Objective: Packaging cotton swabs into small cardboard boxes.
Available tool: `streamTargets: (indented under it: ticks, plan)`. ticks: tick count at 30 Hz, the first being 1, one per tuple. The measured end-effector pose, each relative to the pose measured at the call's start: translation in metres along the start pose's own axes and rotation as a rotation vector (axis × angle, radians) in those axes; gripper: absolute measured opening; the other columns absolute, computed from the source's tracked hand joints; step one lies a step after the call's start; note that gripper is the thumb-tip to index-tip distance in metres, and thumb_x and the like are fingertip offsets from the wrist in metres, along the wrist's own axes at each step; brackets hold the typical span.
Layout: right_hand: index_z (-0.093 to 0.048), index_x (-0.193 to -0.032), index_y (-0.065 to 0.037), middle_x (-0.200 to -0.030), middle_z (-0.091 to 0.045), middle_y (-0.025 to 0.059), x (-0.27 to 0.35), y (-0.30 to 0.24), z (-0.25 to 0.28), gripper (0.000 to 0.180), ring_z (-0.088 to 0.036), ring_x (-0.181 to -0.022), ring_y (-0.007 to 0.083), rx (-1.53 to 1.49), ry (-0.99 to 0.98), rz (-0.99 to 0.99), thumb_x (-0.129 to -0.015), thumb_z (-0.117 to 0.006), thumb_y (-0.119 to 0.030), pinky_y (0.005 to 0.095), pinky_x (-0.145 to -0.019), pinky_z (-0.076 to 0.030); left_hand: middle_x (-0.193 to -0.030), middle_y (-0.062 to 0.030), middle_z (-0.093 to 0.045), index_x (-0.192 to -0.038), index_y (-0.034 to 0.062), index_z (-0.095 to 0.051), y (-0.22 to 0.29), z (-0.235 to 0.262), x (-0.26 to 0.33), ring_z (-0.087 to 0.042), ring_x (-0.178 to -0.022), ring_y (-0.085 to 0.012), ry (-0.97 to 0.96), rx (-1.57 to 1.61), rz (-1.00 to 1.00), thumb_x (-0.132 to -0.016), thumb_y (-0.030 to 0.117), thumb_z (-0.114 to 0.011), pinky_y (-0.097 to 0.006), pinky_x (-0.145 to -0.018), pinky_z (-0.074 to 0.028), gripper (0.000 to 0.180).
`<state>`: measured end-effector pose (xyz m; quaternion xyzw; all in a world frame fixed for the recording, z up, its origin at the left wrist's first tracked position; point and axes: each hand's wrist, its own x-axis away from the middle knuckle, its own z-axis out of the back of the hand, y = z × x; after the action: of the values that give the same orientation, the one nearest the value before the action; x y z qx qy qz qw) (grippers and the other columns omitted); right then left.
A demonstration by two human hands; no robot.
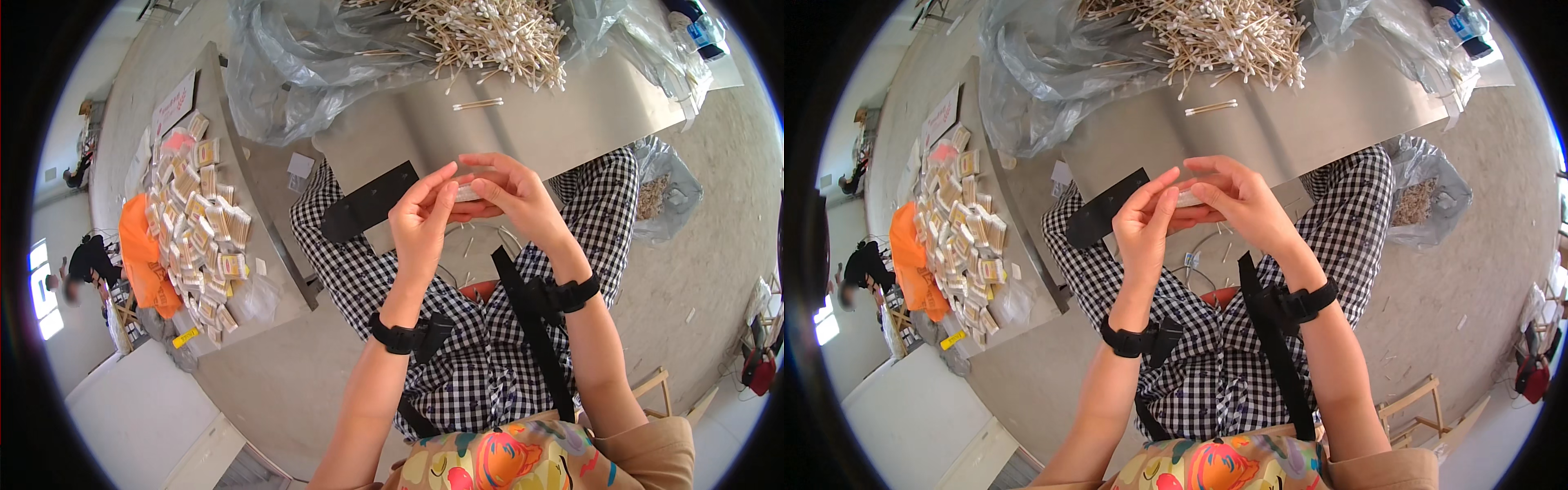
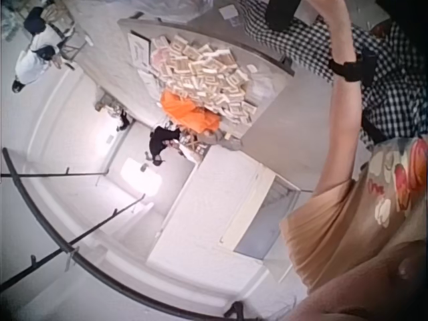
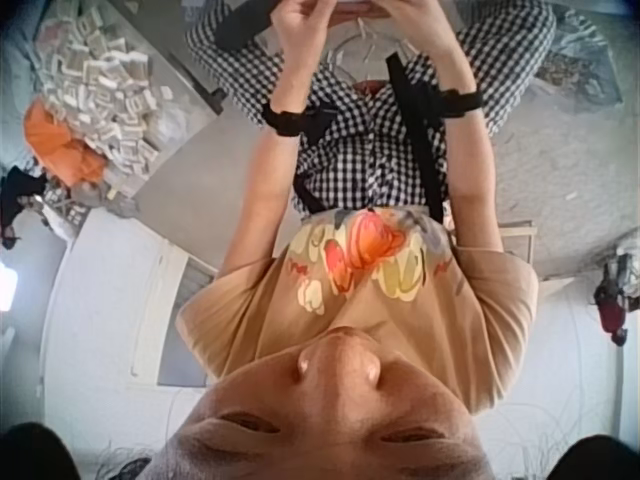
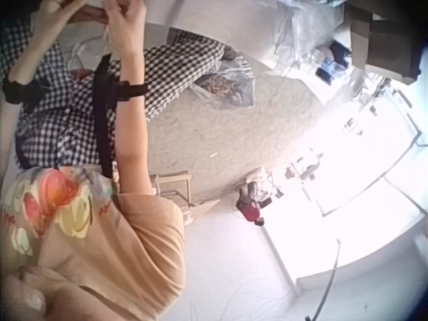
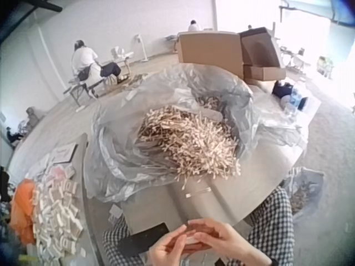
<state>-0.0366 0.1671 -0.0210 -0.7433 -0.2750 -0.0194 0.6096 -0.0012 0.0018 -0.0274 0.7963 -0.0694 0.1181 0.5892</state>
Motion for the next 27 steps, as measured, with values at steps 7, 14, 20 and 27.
streamTargets:
  ticks: [7,14,20,27]
  plan:
    - [-0.052,-0.136,0.003,-0.115,-0.07,0.0134,0.006,-0.004,-0.003,0.039,-0.069,-0.097,0.0145,0.013,0.003,-0.026,-0.102,-0.058,-0.017,0.0282,-0.086,-0.058,-0.113,-0.0185,-0.071,-0.127,-0.0027,-0.061,-0.004,0.005,0.003,-0.074,-0.086,-0.0243,0.008,0.078,0.056,-0.101,0.019,-0.061,-0.03,-0.076,-0.061,0.034]
    - [-0.05,-0.136,0.002,-0.121,-0.067,0.016,0.019,-0.008,-0.014,0.041,-0.069,-0.107,0.0237,-0.04,0.046,0.048,-0.104,-0.056,-0.021,0.0329,-0.089,-0.058,-0.094,-0.0032,-0.068,-0.117,-0.0003,-0.066,0.006,0.02,0.021,-0.06,-0.073,-0.0082,0.178,-0.137,0.07,-0.098,0.017,-0.065,-0.022,-0.067,-0.049,0.026]
    - [-0.051,-0.138,-0.007,-0.121,-0.066,0.017,0.033,-0.011,-0.031,0.049,-0.07,-0.094,0.0356,0.84,0.047,0.528,-0.092,-0.066,-0.013,0.0396,-0.077,-0.058,-0.096,-0.0038,-0.07,-0.115,-0.0008,-0.065,0.018,0.013,0.025,-0.064,-0.079,-0.007,0.093,-0.168,0.114,-0.092,0.007,-0.069,-0.021,-0.067,-0.052,0.024]
    - [-0.053,-0.137,-0.007,-0.117,-0.068,0.0129,0.035,0.002,-0.039,0.057,-0.071,-0.092,0.0323,0.899,0.173,0.723,-0.084,-0.072,-0.005,0.0377,-0.074,-0.059,-0.097,-0.005,-0.069,-0.117,-0.0017,-0.063,0.024,0.007,0.031,-0.064,-0.078,-0.0087,0.127,-0.018,0.178,-0.092,0.0,-0.063,-0.022,-0.067,-0.051,0.025]
